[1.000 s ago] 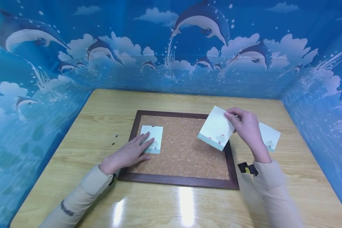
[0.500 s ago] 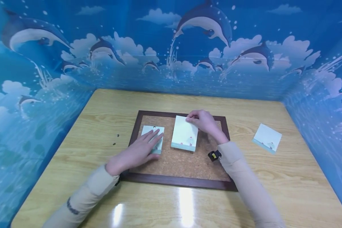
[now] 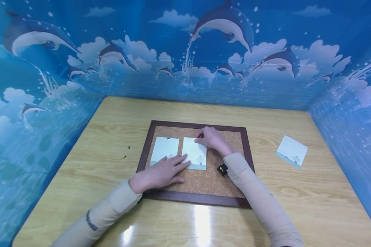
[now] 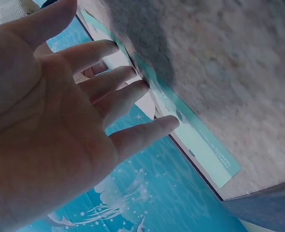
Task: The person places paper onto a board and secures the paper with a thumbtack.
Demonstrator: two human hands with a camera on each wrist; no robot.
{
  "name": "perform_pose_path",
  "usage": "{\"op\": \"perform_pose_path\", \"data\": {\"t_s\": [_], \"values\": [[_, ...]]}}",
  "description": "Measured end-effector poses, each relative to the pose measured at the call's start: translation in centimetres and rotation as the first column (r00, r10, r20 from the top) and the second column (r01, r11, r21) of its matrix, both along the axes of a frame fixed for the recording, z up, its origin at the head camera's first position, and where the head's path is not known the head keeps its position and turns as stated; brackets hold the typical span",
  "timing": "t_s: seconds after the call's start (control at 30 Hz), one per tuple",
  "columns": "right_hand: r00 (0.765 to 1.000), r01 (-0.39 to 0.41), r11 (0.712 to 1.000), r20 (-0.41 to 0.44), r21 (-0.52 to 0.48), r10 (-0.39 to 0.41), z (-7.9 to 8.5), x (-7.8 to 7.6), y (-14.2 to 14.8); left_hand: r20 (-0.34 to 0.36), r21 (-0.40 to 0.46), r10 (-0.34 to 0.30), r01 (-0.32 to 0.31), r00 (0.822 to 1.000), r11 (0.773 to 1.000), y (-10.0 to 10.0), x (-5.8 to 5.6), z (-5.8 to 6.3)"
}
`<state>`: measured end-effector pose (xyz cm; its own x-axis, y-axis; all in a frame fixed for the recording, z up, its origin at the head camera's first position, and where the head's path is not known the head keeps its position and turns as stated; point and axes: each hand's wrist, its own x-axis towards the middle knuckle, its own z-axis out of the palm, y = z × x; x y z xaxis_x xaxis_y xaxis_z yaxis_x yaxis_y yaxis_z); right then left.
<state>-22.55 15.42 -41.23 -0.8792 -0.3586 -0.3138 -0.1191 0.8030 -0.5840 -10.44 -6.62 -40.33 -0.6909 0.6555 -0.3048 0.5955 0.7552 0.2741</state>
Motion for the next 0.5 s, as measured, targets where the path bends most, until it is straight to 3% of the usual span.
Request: {"op": "perform_pose_path", "data": {"t_s": [0.33,0.5], "values": [[0.986,-0.053,0.997,-0.157,0.057,0.062,-0.2,0.2,-0.2,0.005,-0.038,0.021,-0.021,1.0,0.999,0.4,0.3,0.2],[0.971,-0.059,0.993,-0.225,0.101,0.08,0.2,1.3,0.2,-0.01,-0.073,0.014,-0.015,1.0,0.997,0.7,0.5,0.3]]}}
